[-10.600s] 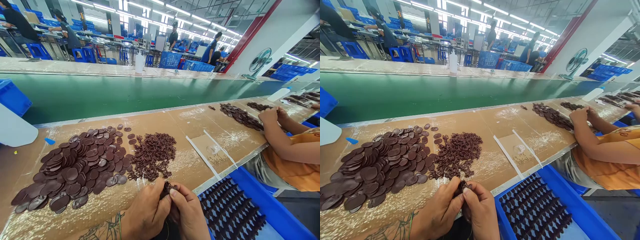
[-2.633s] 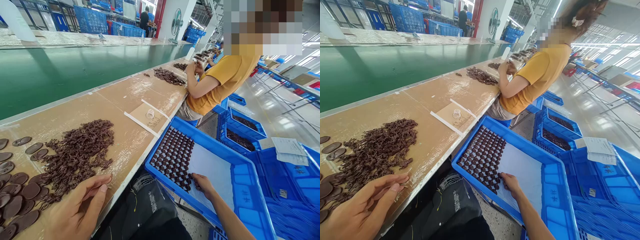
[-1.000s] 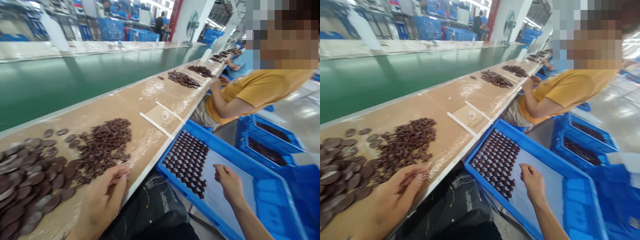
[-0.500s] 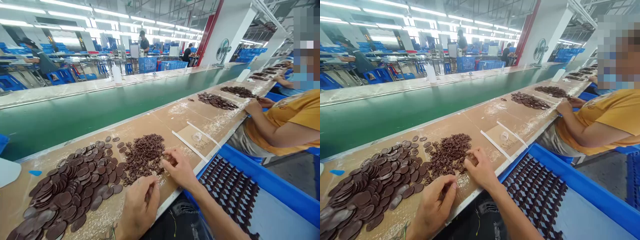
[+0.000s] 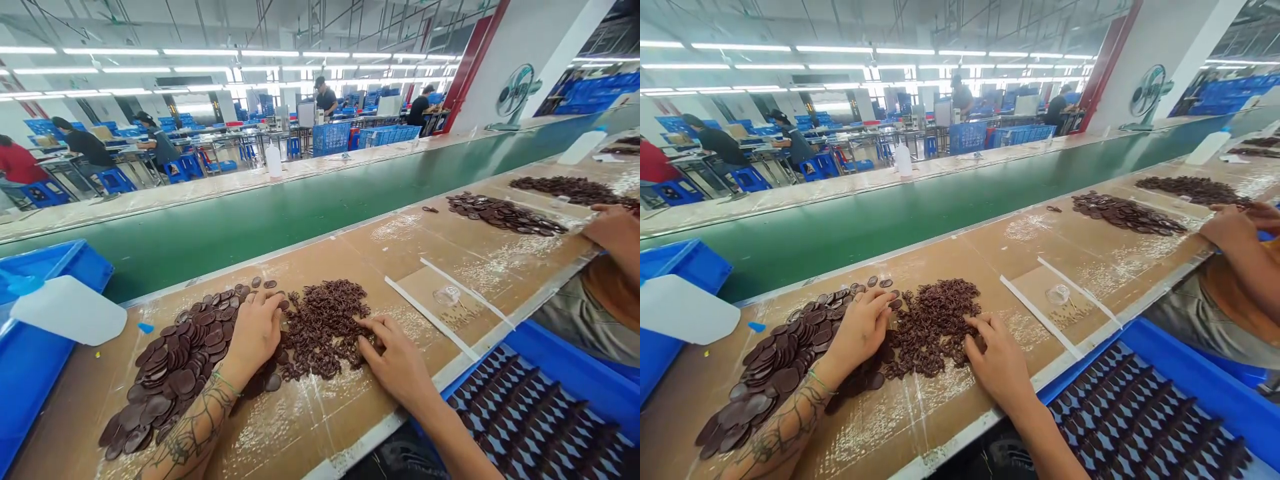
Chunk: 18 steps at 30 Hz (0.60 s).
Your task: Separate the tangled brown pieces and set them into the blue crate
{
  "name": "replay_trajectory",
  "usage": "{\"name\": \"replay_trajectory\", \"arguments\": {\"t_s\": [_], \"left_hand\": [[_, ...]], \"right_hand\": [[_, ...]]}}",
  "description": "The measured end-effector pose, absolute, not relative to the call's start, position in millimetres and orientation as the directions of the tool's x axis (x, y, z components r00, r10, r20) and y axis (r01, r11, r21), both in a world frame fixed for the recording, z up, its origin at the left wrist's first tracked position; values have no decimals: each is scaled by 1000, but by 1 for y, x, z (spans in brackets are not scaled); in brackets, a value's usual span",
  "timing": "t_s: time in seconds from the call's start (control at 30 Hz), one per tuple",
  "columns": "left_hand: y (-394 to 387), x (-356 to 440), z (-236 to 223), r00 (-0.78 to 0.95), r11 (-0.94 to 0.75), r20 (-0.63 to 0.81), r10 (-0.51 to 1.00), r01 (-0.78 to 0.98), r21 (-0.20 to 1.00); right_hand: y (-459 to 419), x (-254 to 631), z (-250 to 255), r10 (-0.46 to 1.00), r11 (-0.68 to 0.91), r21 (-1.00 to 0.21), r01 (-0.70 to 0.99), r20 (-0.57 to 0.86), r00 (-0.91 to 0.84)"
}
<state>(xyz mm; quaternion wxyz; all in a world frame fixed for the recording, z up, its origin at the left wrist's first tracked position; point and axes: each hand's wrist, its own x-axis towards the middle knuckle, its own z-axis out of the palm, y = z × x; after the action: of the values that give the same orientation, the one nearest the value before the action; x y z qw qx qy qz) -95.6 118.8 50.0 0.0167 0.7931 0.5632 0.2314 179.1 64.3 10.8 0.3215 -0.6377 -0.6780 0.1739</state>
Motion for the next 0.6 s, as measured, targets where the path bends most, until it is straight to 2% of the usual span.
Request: {"name": "replay_trajectory", "arguments": {"t_s": [0.1, 0.23, 0.33, 0.5, 0.6], "left_hand": [[118, -91, 40, 272, -350, 318, 908, 909, 225], [116, -94, 36, 265, -329, 309, 913, 928, 177], [117, -97, 36, 267, -327, 306, 914, 931, 163], [120, -100, 30, 243, -314, 313, 918, 928, 201], [122, -103, 29, 217, -317, 345, 913, 910, 266]], "right_hand": [[62, 183, 15, 981, 126, -648, 751, 194, 3], [62, 196, 27, 984, 177, -674, 717, 106, -143], [63, 202, 33, 981, 181, -681, 709, 80, -174], [61, 196, 24, 979, 194, -687, 700, 183, -91], [60, 195, 18, 965, 208, -737, 643, 263, -11]]}}
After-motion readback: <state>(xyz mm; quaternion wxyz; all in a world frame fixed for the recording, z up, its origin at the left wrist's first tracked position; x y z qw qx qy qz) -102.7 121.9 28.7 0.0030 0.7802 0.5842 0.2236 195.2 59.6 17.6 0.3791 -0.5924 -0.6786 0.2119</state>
